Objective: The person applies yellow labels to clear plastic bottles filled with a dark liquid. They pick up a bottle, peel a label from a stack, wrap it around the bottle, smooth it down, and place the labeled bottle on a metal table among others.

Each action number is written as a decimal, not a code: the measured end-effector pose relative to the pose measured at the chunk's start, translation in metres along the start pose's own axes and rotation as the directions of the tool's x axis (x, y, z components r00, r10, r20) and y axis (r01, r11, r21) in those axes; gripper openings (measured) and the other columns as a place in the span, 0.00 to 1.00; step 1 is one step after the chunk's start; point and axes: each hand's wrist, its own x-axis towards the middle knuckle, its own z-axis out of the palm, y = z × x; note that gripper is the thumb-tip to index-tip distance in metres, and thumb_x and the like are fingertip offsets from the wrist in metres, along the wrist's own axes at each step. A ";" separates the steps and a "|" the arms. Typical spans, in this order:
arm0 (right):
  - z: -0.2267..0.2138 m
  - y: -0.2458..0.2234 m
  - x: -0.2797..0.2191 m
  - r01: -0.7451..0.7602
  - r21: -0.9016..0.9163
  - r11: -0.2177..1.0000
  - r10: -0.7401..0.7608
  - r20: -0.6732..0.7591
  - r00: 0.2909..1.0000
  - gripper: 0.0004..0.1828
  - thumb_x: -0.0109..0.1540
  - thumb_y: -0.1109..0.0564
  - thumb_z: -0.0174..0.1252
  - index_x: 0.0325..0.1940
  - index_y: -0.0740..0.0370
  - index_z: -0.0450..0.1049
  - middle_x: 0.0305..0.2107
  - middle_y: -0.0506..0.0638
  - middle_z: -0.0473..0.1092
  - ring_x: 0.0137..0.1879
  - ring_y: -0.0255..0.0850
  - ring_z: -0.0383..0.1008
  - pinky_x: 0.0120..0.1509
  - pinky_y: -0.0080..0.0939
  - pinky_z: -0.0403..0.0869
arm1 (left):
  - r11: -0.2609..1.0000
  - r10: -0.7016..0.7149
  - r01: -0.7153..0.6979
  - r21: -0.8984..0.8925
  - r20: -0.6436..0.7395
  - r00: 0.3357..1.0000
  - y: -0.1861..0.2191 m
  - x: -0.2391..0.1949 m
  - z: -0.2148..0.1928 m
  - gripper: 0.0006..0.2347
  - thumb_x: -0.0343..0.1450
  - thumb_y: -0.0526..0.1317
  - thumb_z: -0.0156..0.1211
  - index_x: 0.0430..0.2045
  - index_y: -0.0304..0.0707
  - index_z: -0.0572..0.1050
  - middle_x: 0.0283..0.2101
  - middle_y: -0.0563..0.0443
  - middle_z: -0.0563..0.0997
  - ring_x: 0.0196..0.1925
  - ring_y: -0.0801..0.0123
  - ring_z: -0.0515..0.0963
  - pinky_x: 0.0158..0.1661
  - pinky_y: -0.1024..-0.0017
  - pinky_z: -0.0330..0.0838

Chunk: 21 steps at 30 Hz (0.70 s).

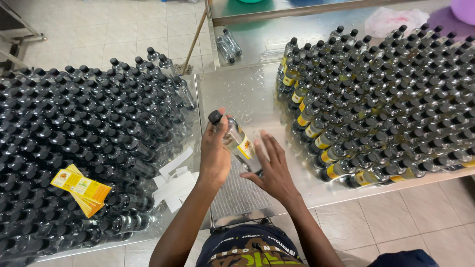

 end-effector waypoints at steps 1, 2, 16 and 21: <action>0.001 -0.003 0.005 -0.004 0.000 1.000 0.004 0.001 1.000 0.60 0.61 0.23 0.61 0.87 0.56 0.50 0.78 0.66 0.51 0.84 0.62 0.51 0.84 0.60 0.58 | 1.000 -0.004 0.004 0.002 0.000 1.000 -0.001 -0.002 0.001 0.27 0.75 0.49 0.68 0.70 0.41 0.72 0.58 0.47 0.77 0.57 0.64 0.78 0.57 0.61 0.77; 0.002 -0.006 0.011 0.092 -0.060 0.994 -0.094 -0.024 0.995 0.54 0.64 0.30 0.64 0.84 0.61 0.54 0.77 0.66 0.56 0.82 0.61 0.57 0.83 0.59 0.62 | 1.000 -0.006 0.006 0.006 0.003 1.000 -0.001 -0.002 0.002 0.26 0.75 0.49 0.68 0.69 0.42 0.72 0.57 0.48 0.78 0.56 0.66 0.79 0.58 0.62 0.78; -0.013 -0.012 -0.013 0.184 -0.194 0.964 -0.199 -0.058 0.978 0.38 0.68 0.52 0.65 0.81 0.55 0.62 0.72 0.70 0.64 0.76 0.68 0.67 0.71 0.61 0.73 | 0.998 -0.063 0.062 -0.020 -0.052 0.997 -0.006 0.006 -0.003 0.26 0.76 0.51 0.67 0.68 0.41 0.71 0.56 0.50 0.78 0.56 0.67 0.79 0.61 0.62 0.78; -0.013 -0.002 -0.032 0.049 -0.031 0.998 -0.054 -0.164 0.985 0.40 0.64 0.49 0.70 0.76 0.62 0.63 0.72 0.69 0.64 0.72 0.65 0.71 0.68 0.59 0.76 | 0.995 -0.074 0.072 -0.069 -0.023 0.997 -0.008 0.009 -0.002 0.26 0.77 0.50 0.65 0.71 0.43 0.71 0.59 0.50 0.78 0.58 0.69 0.79 0.64 0.66 0.74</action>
